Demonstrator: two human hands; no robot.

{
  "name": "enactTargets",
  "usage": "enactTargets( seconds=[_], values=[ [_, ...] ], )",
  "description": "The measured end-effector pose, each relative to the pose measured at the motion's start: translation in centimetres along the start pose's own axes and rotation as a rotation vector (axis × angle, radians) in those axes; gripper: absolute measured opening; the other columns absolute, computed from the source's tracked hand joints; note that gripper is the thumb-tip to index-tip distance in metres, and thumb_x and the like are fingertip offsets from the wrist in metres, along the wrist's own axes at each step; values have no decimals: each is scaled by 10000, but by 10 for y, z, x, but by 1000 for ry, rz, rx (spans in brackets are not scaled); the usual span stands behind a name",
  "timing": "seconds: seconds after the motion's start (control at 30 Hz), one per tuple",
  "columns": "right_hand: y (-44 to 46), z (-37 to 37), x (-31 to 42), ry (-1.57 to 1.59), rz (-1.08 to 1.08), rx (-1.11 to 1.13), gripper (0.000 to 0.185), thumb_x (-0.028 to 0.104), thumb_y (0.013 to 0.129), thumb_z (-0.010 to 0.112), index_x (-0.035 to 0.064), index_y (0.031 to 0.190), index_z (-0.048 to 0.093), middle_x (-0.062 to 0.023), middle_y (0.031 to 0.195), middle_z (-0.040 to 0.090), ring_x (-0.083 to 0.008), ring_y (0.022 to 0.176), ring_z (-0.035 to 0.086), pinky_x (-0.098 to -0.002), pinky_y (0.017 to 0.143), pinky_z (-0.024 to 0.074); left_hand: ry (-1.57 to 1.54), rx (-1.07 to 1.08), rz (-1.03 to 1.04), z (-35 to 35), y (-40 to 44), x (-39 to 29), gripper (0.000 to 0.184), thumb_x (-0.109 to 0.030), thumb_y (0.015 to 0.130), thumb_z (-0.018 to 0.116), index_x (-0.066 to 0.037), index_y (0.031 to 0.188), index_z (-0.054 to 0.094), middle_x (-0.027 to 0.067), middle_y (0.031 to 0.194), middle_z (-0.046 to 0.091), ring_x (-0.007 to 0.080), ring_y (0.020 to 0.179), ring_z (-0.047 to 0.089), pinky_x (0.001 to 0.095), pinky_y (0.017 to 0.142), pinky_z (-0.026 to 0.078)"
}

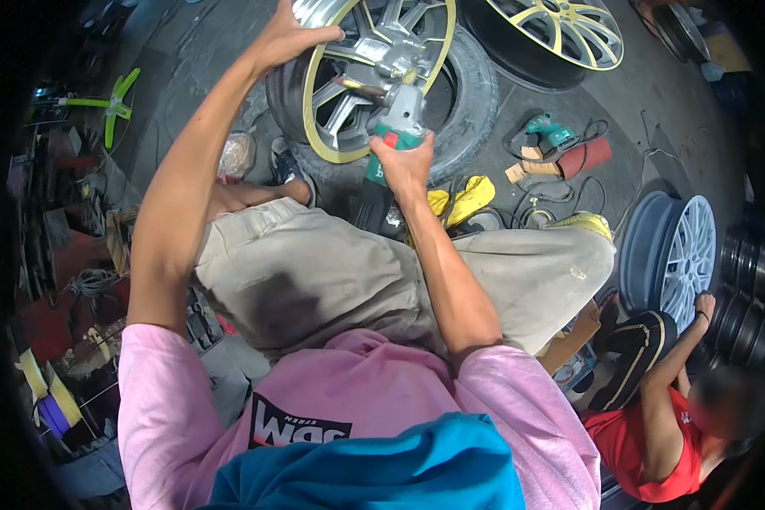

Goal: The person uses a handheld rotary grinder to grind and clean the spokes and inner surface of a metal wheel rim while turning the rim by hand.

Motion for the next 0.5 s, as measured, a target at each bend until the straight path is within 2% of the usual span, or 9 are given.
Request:
enactTargets(
  seconds=[0.13, 0.27, 0.4, 0.5],
  values=[
    [-13, -2, -3, -16, -11, 128, 656, 193, 655, 893, -23, 1158, 532, -122, 1016, 677, -204, 890, 658, -346, 817, 550, 20, -39, 39, 2, -5, 5, 703, -389, 758, 778, -45, 1349, 613, 221, 1323, 632, 386, 1237, 520, 458, 1119, 335],
    [-12, -5, -17, 72, 67, 232, 644, 180, 660, 893, -20, 1154, 533, -120, 999, 685, -193, 878, 667, -338, 798, 558, -54, -17, -52, 2, -5, -1, 740, -371, 747, 791, -69, 1392, 588, 225, 1378, 594, 403, 1272, 479, 467, 1137, 311],
    [-6, -4, -14, 143, 28, 202, 620, 158, 668, 885, -18, 1148, 534, -116, 994, 683, -186, 871, 671, -336, 783, 564, -111, -28, -52, -2, -6, -6, 743, -348, 737, 802, -73, 1394, 591, 227, 1401, 577, 397, 1291, 462, 457, 1156, 299],
    [-5, -7, -2, 197, 143, 176, 618, 140, 673, 877, -18, 1159, 528, -110, 988, 680, -186, 864, 674, -333, 771, 567, -105, -24, -59, -3, -7, -8, 729, -352, 738, 801, -71, 1379, 600, 224, 1385, 590, 394, 1289, 467, 458, 1158, 298]
  ],
)
Point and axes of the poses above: each hand's wrist, its own y-axis towards the middle knuckle, its own z-axis out of the palm, x = y × z, the point moved 1 cm from there along y, towards the middle knuckle
